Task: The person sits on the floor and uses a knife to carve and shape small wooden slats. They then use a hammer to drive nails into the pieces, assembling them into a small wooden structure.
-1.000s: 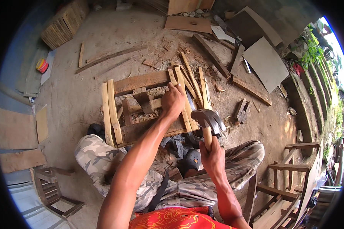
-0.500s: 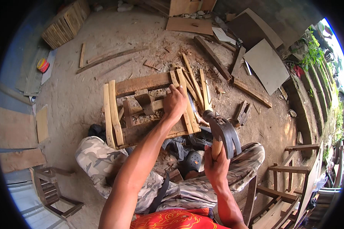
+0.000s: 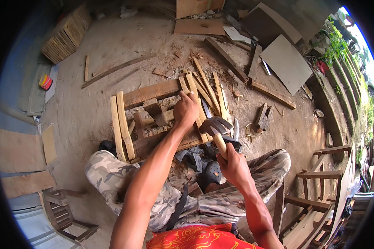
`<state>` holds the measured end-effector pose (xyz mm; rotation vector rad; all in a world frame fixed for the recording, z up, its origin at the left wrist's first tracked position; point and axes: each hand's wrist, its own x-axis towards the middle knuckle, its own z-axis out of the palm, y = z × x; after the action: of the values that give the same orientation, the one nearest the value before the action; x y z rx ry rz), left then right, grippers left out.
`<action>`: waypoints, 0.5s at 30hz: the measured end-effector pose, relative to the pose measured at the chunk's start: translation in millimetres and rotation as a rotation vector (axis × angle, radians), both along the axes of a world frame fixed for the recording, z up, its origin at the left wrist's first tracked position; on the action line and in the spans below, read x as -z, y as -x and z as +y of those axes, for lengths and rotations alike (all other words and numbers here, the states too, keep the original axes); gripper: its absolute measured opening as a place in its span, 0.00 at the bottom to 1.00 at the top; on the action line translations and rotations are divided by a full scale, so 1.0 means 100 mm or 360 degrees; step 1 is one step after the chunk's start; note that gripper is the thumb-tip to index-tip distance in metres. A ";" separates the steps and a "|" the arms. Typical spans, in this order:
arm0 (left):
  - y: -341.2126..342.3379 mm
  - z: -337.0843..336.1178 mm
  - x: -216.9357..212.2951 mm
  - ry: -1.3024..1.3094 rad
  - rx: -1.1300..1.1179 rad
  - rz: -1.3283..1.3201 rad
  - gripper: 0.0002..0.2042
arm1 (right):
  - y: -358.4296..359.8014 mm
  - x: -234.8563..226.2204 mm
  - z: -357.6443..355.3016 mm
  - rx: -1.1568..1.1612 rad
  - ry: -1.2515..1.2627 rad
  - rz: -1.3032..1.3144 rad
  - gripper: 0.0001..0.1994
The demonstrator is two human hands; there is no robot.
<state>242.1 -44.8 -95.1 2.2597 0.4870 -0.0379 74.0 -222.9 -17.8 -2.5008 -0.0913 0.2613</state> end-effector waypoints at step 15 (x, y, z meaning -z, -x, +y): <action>-0.01 0.31 0.34 0.1027 -0.0208 0.0056 0.44 | 0.17 0.23 -0.28 0.0174 -0.0349 0.0029 0.14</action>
<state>243.5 -13.9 -128.9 1.5959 0.5470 -0.1465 57.0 -250.7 -40.5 -2.2764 0.0231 0.2166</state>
